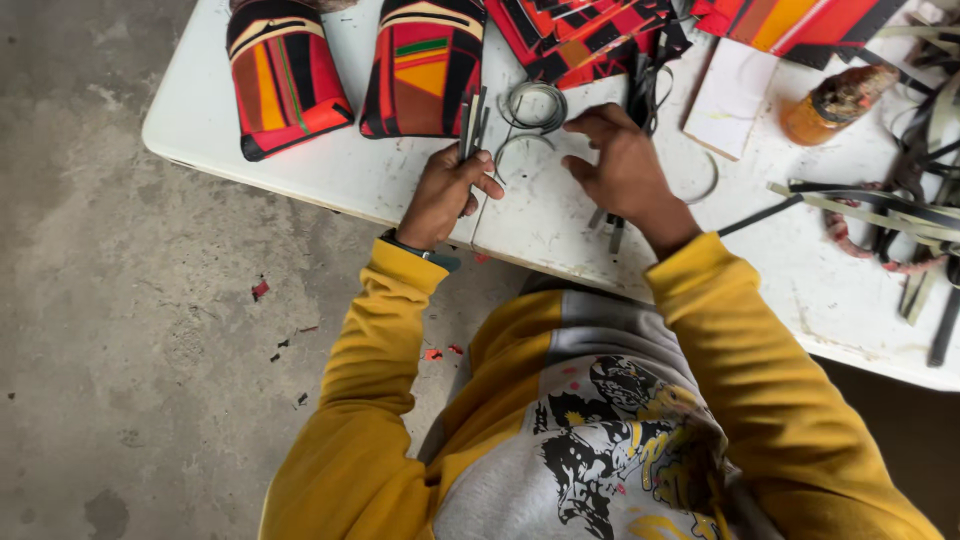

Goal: The person sorts leather strips and metal rings on the table, then picks up a patchwork pouch, opens it, and works the edges and interior by hand, turning and pressing the bag before setting it with the others.

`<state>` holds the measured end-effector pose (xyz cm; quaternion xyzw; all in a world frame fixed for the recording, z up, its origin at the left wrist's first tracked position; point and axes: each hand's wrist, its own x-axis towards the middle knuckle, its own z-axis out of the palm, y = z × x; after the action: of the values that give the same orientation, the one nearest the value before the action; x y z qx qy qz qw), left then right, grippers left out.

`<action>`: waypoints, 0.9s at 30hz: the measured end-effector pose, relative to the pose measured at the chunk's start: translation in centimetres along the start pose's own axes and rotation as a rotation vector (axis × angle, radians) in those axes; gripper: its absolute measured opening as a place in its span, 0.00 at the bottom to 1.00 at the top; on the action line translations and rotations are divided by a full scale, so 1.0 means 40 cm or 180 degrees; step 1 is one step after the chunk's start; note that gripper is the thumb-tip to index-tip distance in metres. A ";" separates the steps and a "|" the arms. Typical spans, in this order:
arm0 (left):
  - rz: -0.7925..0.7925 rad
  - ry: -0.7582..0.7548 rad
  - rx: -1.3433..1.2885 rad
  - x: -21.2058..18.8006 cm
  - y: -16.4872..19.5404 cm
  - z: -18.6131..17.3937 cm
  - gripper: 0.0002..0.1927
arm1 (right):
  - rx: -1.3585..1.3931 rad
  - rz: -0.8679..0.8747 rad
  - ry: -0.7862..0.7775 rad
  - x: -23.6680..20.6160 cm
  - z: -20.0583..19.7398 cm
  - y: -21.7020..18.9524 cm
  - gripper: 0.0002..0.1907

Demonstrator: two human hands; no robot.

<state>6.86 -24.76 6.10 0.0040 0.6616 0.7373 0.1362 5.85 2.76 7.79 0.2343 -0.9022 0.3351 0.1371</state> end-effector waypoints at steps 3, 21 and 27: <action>-0.0051 -0.0087 0.0006 0.002 -0.003 -0.004 0.12 | -0.0657 -0.0310 -0.0068 0.070 0.068 -0.030 0.28; 0.0471 -0.0494 -0.1345 0.096 -0.069 0.132 0.12 | 0.3041 0.2141 -0.0067 -0.018 -0.083 0.109 0.14; 0.0633 -0.0621 -0.0594 0.114 0.010 0.162 0.12 | 0.2143 0.1509 -0.0108 -0.023 -0.110 0.113 0.13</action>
<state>3.60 -17.53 6.49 0.1284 0.5702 0.8016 0.1259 4.70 9.03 8.23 0.0572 -0.7733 0.6300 -0.0431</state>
